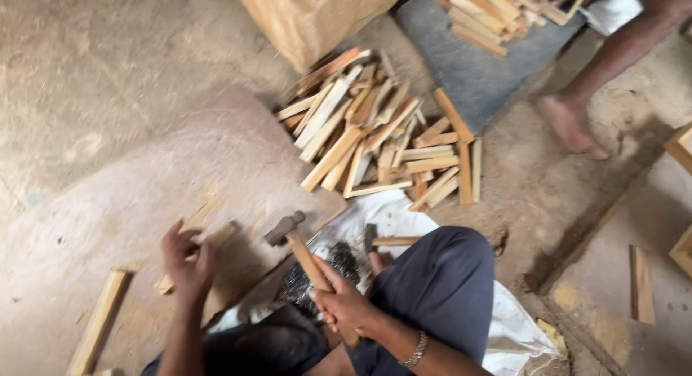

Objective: The person sits on the floor and repeatedly hammers nails into small wooden blocks. They pick up a block, place a nail, hammer it in, and then toss the block aside, continuing this process with multiple pieces.

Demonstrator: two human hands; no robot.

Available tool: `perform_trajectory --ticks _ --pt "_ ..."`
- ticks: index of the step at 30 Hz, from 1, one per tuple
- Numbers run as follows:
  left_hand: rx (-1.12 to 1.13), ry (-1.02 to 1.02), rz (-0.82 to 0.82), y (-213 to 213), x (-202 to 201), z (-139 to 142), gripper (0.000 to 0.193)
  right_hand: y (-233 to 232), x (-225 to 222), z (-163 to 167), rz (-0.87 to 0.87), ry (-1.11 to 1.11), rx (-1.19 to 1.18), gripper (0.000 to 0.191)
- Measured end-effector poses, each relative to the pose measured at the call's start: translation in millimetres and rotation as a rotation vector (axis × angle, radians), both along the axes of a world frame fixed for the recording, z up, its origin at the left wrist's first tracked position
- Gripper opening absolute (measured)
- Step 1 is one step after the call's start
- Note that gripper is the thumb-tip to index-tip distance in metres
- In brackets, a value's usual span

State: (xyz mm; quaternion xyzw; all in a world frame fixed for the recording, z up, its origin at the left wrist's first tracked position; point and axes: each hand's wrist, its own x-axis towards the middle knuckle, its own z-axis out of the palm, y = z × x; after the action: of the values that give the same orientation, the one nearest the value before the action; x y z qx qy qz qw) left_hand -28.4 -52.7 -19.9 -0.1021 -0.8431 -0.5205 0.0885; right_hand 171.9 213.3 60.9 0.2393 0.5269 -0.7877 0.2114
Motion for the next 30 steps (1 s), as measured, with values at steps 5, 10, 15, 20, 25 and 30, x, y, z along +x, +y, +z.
perform_trajectory --ticks 5,10,15,20,25,30 --pt "-0.719 0.047 0.011 -22.4 13.8 8.9 0.077 3.1 1.7 4.1 -0.02 -0.055 -0.064 0.086" --pt "-0.384 -0.087 0.024 39.4 8.5 41.0 0.078 4.2 1.9 1.9 -0.014 -0.062 -0.081 0.087" --pt "-0.197 -0.371 -0.051 183.0 -21.0 130.1 0.084 7.9 -0.7 7.3 0.01 -0.081 -0.065 0.087" --pt "-0.164 -0.095 -0.268 260.7 -24.5 183.8 0.086 11.6 -1.9 8.8 0.023 -0.043 -0.102 0.086" --pt "-0.425 -0.253 -0.255 180.6 -6.1 130.1 0.079 6.2 -2.6 8.3 0.025 -0.084 -0.024 0.086" --pt "-0.544 -0.496 0.365 -32.5 -9.4 62.2 0.084 3.1 -2.5 9.0 -0.002 -0.074 -0.075 0.086"
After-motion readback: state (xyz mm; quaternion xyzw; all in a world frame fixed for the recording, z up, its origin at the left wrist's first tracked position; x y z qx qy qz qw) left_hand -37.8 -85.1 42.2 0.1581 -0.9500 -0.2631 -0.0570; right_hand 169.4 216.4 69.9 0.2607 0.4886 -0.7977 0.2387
